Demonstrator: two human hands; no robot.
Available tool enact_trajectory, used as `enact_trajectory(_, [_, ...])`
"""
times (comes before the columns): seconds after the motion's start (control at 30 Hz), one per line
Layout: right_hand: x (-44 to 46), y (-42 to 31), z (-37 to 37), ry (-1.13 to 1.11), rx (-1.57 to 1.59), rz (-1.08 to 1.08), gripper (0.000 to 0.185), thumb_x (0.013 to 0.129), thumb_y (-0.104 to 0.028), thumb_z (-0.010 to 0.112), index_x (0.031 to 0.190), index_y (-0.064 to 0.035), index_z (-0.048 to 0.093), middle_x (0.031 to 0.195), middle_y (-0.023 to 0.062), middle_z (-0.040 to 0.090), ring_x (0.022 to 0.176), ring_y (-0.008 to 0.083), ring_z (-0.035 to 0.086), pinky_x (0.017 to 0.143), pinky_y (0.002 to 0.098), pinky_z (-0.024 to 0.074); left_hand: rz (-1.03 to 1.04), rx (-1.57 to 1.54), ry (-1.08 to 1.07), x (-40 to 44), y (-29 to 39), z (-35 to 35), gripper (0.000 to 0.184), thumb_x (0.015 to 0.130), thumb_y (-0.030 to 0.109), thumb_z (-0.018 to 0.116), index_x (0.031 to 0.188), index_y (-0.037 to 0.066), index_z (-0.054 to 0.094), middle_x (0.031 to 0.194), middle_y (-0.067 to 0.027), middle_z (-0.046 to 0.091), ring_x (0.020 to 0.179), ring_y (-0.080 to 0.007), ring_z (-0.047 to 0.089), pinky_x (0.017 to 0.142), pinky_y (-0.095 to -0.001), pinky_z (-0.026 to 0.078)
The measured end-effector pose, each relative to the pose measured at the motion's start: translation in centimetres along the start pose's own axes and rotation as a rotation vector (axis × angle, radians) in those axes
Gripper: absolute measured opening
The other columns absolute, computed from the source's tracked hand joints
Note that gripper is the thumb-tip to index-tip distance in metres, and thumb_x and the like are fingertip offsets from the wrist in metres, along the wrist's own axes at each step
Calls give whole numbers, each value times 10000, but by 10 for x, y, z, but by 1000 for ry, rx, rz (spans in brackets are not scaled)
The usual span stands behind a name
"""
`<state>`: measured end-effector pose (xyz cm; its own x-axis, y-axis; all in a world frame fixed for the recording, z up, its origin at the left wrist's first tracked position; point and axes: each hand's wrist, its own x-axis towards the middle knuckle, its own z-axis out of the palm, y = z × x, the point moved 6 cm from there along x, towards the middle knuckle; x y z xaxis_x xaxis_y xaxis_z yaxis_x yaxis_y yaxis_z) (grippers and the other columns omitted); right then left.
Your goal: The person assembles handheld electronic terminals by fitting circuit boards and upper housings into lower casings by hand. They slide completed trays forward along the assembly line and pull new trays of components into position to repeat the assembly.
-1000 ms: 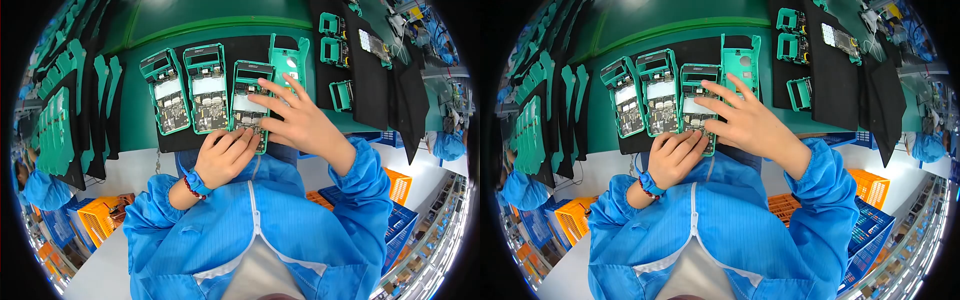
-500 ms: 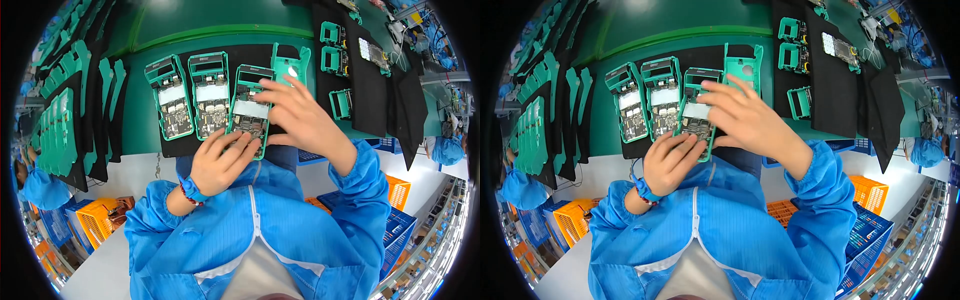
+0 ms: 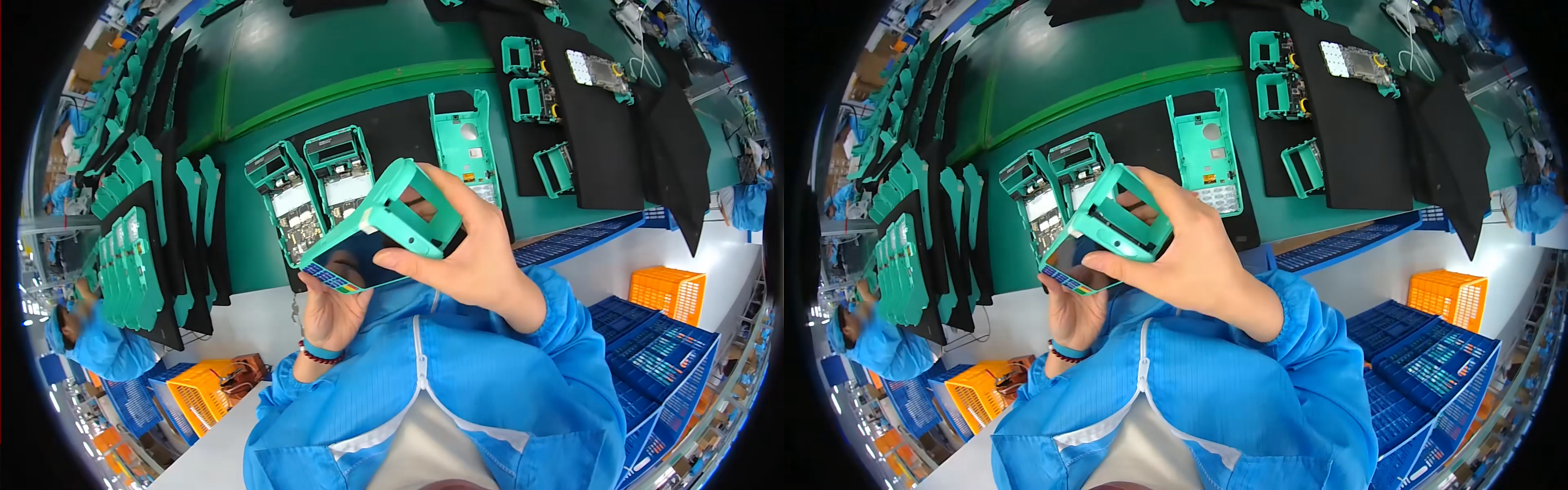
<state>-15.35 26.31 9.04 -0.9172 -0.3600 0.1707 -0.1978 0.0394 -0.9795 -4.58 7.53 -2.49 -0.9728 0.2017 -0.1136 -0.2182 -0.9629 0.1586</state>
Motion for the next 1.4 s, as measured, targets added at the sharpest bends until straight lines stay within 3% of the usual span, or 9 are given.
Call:
enact_trajectory(0.17, [-3, -19, 6, 42, -256, -78, 836, 742, -256, 949, 1403, 49, 539, 1108, 158, 738, 985, 232, 749, 855, 365, 579, 25, -78, 25, -6, -9, 5, 718, 1018, 558, 511, 1472, 5, 445, 1532, -105, 490, 1430, -254, 475, 1190, -441, 441])
enact_trajectory(0.47, [-2, -10, 1, -13, -122, -72, 874, 725, -251, 959, 1419, 59, 526, 1091, 150, 706, 970, 219, 720, 865, 353, 563, 128, -26, 21, -4, -8, 10, 710, 1024, 552, 498, 1510, 41, 413, 1556, -117, 471, 1432, -250, 475, 1187, -445, 446])
enact_trajectory(0.57, [1, 17, -13, 12, -25, -136, 834, 787, -200, 914, 1463, 54, 497, 1281, 190, 643, 1167, 257, 647, 1011, 364, 496, 327, 568, 200, -5, 13, 39, 607, 1034, 478, 590, 1471, 76, 461, 1450, -108, 553, 1330, -310, 562, 1079, -514, 525])
enact_trajectory(0.63, [-6, 23, -26, 153, -319, -237, 665, 871, -127, 827, 1457, 6, 540, 1345, 202, 619, 1234, 298, 628, 1034, 381, 493, 520, 1224, 60, 1, 24, 68, 439, 960, 286, 705, 1300, 26, 605, 1332, -154, 629, 1219, -332, 625, 1035, -498, 537])
enact_trajectory(0.73, [-14, 39, -42, 257, -223, -164, 459, 951, -109, 730, 1379, -10, 595, 1299, 188, 639, 1183, 324, 648, 990, 384, 517, 825, 2147, -189, 18, 4, 121, 380, 763, 60, 825, 1125, -9, 730, 1181, -167, 692, 1121, -357, 656, 978, -488, 536])
enact_trajectory(0.97, [-39, 26, -110, 425, -348, -186, 332, 948, -30, 718, 1268, 29, 650, 1137, 170, 707, 1038, 255, 710, 911, 335, 550, 869, 2611, -352, 67, -43, 96, 556, 711, 45, 834, 1253, 93, 720, 1220, -78, 666, 1073, -309, 630, 893, -443, 509])
enact_trajectory(1.13, [-22, 30, -208, 586, 93, 105, 516, 1010, -174, 676, 1446, 15, 474, 1290, 144, 627, 1034, 191, 676, 813, 298, 560, 662, 2636, -349, 60, -47, 72, 618, 746, 173, 860, 1337, 139, 684, 1326, -83, 609, 1112, -340, 546, 974, -485, 447])
enact_trajectory(1.3, [51, 121, -313, 511, 892, 410, 316, 1071, -248, 585, 1136, 50, 501, 1227, 206, 606, 748, 143, 594, 593, 215, 498, 760, 2622, -305, 58, -48, 67, 543, 782, 144, 829, 1310, 141, 700, 1300, -81, 631, 1104, -339, 552, 996, -498, 419])
enact_trajectory(1.4, [79, 150, -333, 600, 932, 357, 235, 1100, -238, 528, 1074, -5, 514, 988, 110, 588, 648, 91, 507, 511, 202, 426, 752, 2603, -297, 57, -47, 66, 516, 812, 134, 808, 1315, 133, 697, 1304, -92, 629, 1116, -334, 561, 1006, -494, 419])
